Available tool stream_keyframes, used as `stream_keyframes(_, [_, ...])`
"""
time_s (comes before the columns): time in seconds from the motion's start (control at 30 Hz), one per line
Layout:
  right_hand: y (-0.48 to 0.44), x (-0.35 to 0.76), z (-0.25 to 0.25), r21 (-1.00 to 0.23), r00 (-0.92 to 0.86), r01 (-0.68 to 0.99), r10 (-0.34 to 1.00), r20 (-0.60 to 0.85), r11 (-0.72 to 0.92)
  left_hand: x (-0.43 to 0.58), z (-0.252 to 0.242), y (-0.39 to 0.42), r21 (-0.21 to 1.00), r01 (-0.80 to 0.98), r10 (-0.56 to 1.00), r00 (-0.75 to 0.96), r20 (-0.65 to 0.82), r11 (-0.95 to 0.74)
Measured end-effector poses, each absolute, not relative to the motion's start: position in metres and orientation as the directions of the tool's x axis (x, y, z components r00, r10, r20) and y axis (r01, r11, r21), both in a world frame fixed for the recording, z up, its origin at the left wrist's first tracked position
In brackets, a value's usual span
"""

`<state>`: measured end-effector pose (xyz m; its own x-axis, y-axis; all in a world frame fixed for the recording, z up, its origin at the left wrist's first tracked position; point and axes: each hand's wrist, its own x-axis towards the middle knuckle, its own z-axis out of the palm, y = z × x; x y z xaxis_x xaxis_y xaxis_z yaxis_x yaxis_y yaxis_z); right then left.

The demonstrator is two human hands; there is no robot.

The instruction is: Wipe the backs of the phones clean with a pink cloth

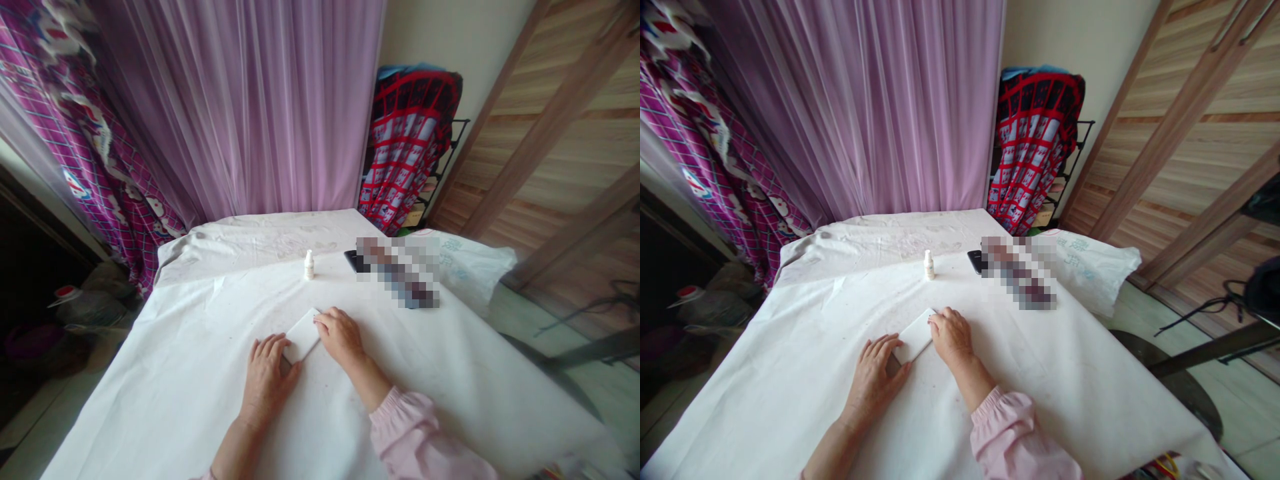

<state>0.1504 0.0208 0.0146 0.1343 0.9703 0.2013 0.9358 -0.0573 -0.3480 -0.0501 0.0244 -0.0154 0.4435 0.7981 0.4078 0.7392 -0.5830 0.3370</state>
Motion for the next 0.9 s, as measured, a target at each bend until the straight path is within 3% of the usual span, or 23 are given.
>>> stream_keyframes(0.27, [0.017,0.152,0.020,-0.345,0.175,0.933,0.964,0.198,-0.099,-0.050,-0.016,0.025,0.325,0.757,0.808,0.434,0.397,-0.566])
stream_keyframes(0.6, [0.001,0.140,0.017,-0.362,0.028,0.930,0.971,0.236,0.061,-0.051,-0.018,0.025,0.319,0.755,0.803,0.438,0.405,-0.573])
stream_keyframes(0.9, [0.006,0.158,0.020,-0.335,0.178,0.936,0.967,0.181,-0.110,-0.050,-0.014,0.025,0.339,0.763,0.823,0.428,0.374,-0.551])
